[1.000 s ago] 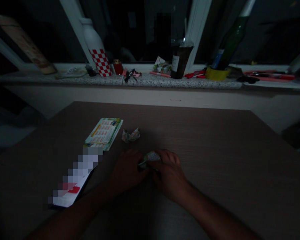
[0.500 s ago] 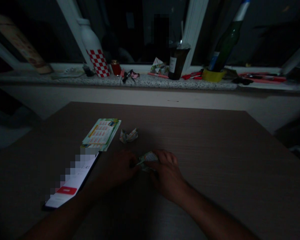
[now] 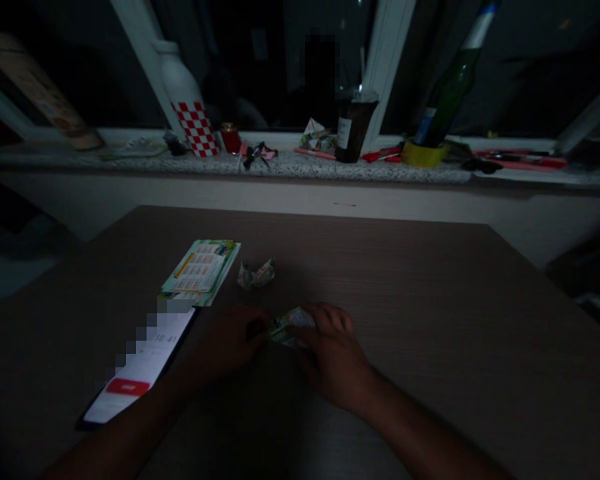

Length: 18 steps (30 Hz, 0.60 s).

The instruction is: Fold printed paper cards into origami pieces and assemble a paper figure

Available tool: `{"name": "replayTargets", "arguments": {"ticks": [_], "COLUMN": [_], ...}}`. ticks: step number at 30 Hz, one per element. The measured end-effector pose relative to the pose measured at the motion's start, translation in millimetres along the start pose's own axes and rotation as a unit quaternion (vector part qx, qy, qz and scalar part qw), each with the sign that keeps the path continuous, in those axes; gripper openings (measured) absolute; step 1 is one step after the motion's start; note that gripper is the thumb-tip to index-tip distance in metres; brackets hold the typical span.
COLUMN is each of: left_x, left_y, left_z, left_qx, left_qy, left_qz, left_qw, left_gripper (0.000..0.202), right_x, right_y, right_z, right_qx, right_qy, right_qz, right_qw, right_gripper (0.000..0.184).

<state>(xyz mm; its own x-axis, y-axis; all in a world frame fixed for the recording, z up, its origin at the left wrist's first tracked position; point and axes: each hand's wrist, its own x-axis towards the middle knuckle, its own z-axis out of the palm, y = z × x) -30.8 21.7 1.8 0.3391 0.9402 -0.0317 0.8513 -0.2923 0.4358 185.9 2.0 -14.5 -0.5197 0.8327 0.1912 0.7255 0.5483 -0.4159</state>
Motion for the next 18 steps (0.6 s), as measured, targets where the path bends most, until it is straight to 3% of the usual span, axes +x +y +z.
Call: {"name": "replayTargets", "arguments": {"ticks": [7, 12, 18], "left_x": [-6.5, -6.0, -4.6], "left_y": [12.0, 17.9, 15.4], "left_z": [5.1, 6.3, 4.8], "left_qx": [0.023, 0.063, 0.1], "left_qy": [0.041, 0.043, 0.054], "left_qz": [0.117, 0.142, 0.197], "left_qw": [0.992, 0.987, 0.974], "left_gripper": [0.023, 0.018, 0.018], "right_x": [2.5, 7.0, 6.3], "right_y": [3.5, 6.4, 5.2], "right_z": [3.7, 4.1, 4.6], "right_qx": [0.017, 0.08, 0.126], "right_qy": [0.028, 0.069, 0.103], "right_qz": [-0.022, -0.017, -0.041], "right_qw": [0.999, 0.994, 0.986], "right_gripper": [0.034, 0.018, 0.012]}}
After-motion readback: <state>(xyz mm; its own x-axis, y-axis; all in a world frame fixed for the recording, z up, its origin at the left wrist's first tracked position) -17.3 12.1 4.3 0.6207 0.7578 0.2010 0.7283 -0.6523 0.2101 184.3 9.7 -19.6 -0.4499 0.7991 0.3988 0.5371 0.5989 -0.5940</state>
